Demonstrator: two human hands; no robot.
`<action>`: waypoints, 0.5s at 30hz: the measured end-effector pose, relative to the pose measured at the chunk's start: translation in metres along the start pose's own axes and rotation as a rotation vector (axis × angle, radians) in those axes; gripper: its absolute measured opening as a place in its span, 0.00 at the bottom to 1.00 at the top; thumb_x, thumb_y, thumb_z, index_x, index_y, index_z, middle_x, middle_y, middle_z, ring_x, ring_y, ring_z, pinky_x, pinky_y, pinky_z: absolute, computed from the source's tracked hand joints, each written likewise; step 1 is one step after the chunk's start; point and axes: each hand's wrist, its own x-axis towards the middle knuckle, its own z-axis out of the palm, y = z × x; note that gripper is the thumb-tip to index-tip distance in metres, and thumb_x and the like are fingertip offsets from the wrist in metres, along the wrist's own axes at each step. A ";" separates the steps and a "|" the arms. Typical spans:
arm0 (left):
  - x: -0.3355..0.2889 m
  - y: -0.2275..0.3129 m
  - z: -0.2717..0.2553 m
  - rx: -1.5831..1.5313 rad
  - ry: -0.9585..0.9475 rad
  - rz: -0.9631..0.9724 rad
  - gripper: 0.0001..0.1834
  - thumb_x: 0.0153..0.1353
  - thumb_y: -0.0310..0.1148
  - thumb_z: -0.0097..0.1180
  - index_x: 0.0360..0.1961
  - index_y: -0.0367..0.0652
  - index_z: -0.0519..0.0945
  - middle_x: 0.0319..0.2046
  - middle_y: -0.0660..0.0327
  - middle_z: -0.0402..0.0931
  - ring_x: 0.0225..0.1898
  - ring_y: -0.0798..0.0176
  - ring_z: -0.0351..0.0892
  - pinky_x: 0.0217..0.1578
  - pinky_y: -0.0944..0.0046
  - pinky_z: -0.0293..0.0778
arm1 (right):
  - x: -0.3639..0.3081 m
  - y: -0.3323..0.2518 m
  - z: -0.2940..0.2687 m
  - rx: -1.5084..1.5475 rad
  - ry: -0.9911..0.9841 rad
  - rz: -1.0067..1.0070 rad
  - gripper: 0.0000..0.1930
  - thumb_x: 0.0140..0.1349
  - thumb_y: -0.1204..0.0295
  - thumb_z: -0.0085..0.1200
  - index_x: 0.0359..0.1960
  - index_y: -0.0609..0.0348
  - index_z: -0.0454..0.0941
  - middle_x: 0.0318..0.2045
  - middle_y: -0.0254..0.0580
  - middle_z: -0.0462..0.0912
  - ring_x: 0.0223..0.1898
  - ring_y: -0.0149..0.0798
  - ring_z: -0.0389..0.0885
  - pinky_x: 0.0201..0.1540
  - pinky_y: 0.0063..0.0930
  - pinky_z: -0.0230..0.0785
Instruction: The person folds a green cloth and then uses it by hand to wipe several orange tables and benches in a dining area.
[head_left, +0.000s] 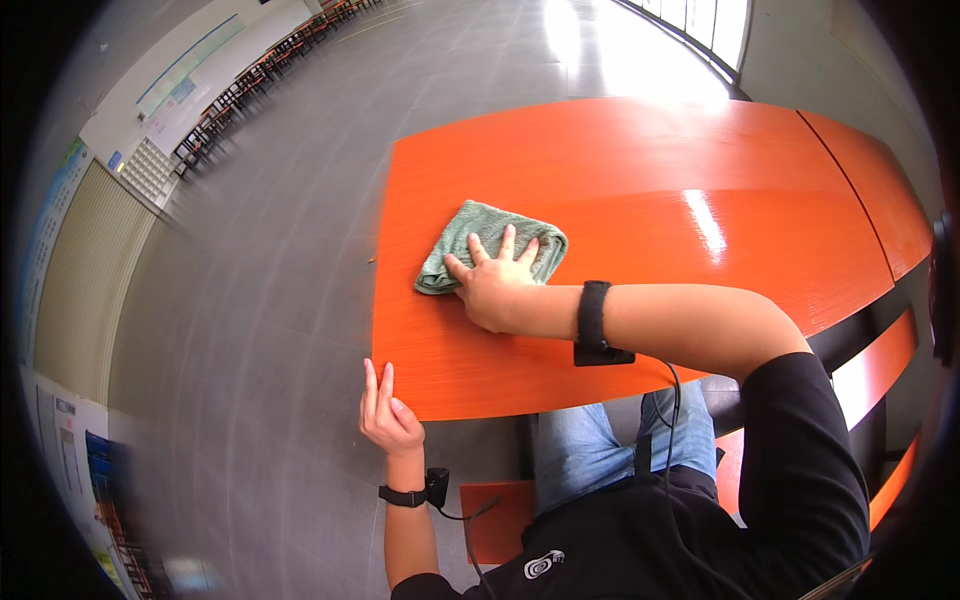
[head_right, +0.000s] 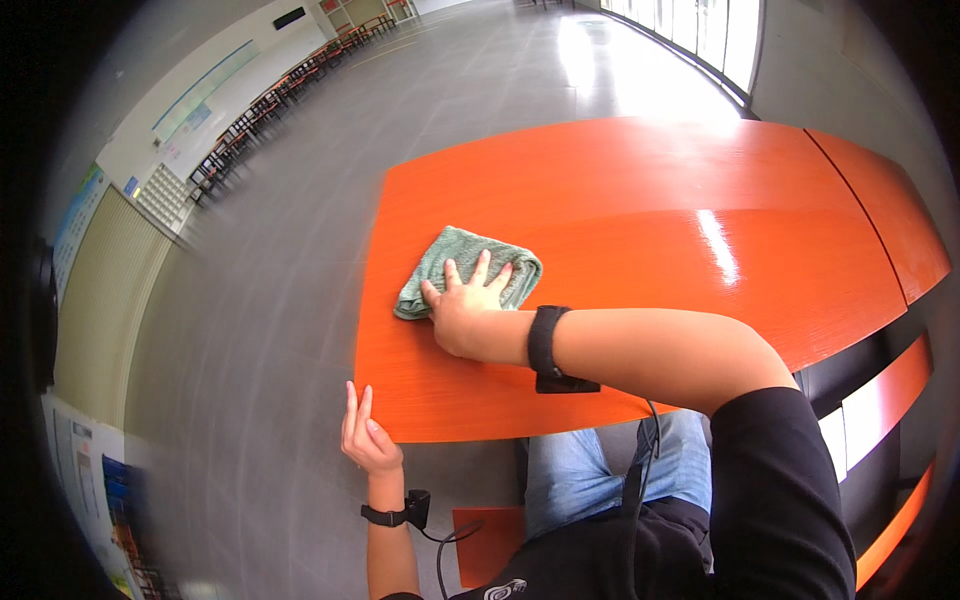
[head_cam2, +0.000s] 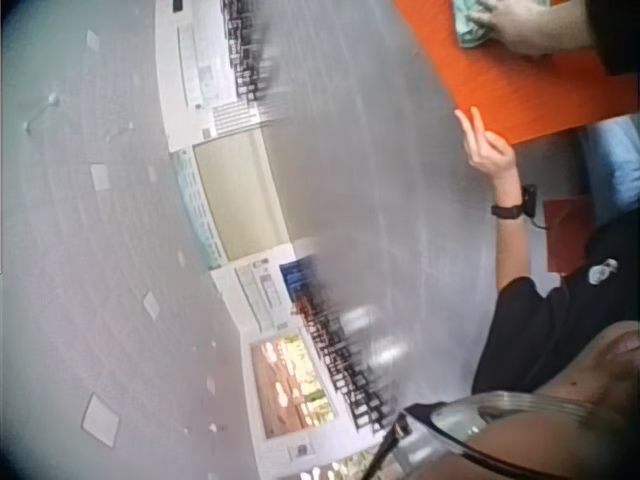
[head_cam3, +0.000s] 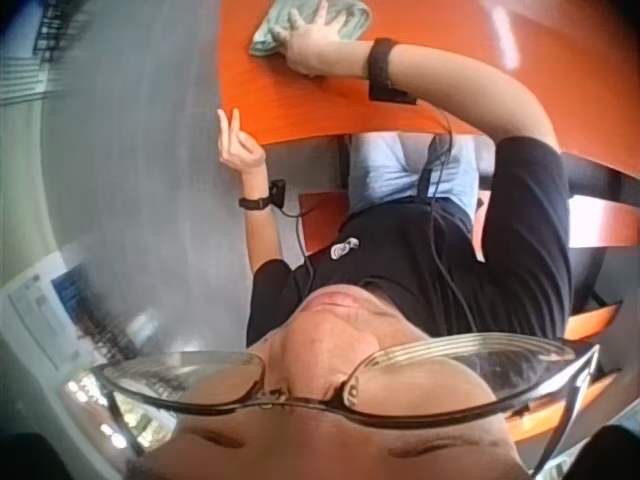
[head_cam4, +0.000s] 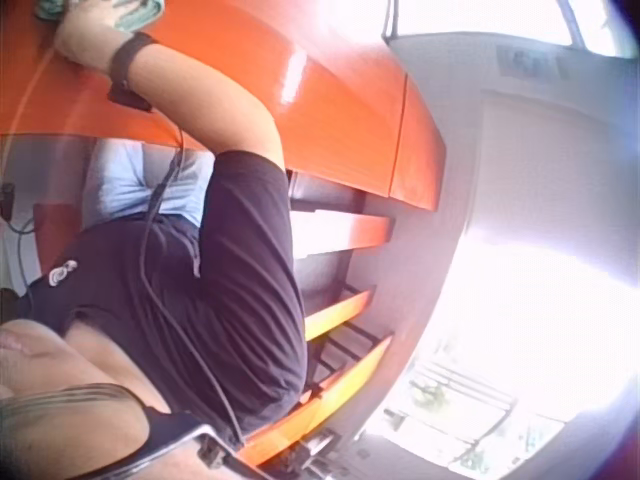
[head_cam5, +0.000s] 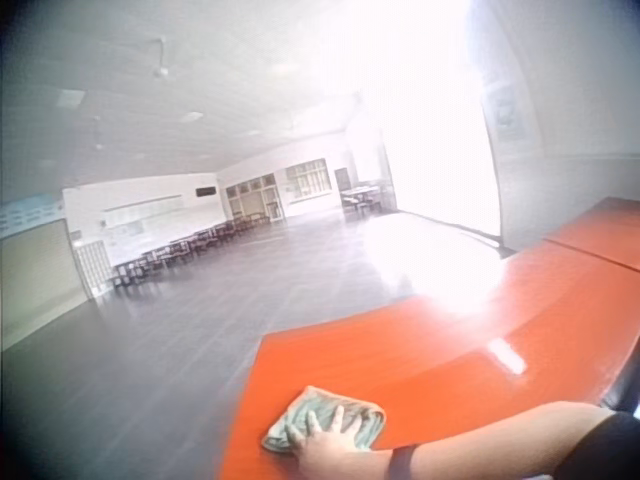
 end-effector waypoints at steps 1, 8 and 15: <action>-0.002 0.010 0.005 -0.001 -0.003 -0.002 0.26 0.64 0.38 0.36 0.49 0.35 0.83 0.56 0.41 0.75 0.44 0.39 0.80 0.45 0.52 0.75 | 0.003 0.001 0.001 0.000 -0.003 0.001 0.30 0.73 0.56 0.37 0.75 0.36 0.48 0.76 0.43 0.42 0.72 0.76 0.34 0.65 0.81 0.35; -0.025 0.009 0.033 0.037 -0.078 -0.031 0.27 0.65 0.38 0.34 0.51 0.34 0.82 0.58 0.42 0.74 0.45 0.39 0.80 0.46 0.52 0.75 | 0.049 -0.024 0.031 0.033 0.003 -0.230 0.32 0.70 0.58 0.42 0.75 0.37 0.49 0.76 0.47 0.42 0.72 0.78 0.34 0.64 0.83 0.33; -0.045 0.014 0.044 0.027 -0.082 -0.049 0.28 0.66 0.39 0.32 0.50 0.33 0.82 0.57 0.42 0.74 0.48 0.39 0.80 0.47 0.52 0.75 | 0.093 -0.014 0.057 -0.005 0.089 -0.353 0.32 0.69 0.53 0.46 0.73 0.30 0.52 0.76 0.47 0.41 0.72 0.77 0.35 0.64 0.83 0.34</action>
